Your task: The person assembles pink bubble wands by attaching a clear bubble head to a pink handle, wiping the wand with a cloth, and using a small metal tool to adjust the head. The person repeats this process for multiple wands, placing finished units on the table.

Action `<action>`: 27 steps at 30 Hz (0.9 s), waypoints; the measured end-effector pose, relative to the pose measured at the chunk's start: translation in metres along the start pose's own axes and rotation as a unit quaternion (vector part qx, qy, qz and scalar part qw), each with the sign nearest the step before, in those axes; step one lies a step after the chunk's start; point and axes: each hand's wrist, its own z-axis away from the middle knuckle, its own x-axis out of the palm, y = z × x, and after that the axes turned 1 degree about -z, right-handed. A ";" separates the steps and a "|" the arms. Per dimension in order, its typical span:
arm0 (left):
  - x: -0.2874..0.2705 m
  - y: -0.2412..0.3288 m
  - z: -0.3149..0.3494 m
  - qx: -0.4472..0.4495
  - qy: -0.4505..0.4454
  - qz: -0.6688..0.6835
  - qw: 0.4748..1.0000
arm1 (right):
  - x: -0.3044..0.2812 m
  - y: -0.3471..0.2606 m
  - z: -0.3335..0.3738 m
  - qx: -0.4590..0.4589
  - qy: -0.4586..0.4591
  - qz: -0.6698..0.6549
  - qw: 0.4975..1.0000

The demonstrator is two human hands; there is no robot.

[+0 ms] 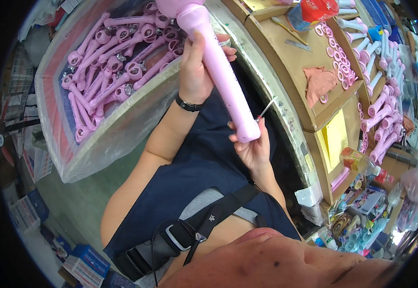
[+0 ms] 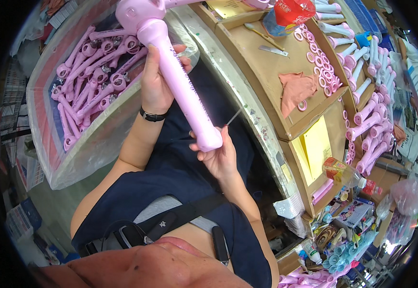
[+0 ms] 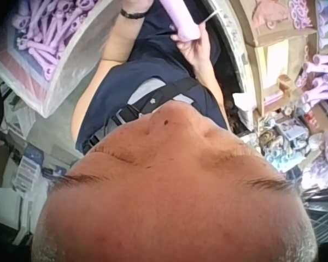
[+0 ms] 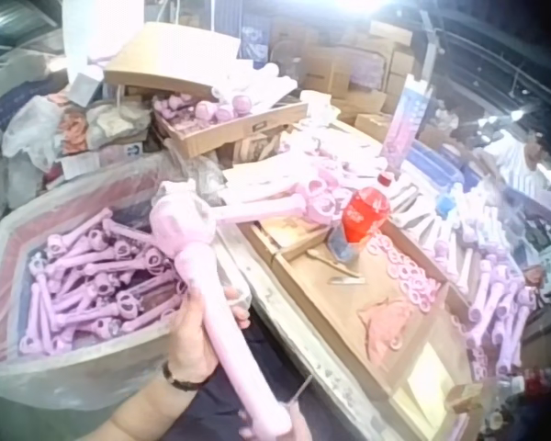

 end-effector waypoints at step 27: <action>-0.011 -0.002 0.009 0.200 0.082 -0.258 0.942 | 0.015 -0.141 -0.026 -0.461 0.175 0.820 0.289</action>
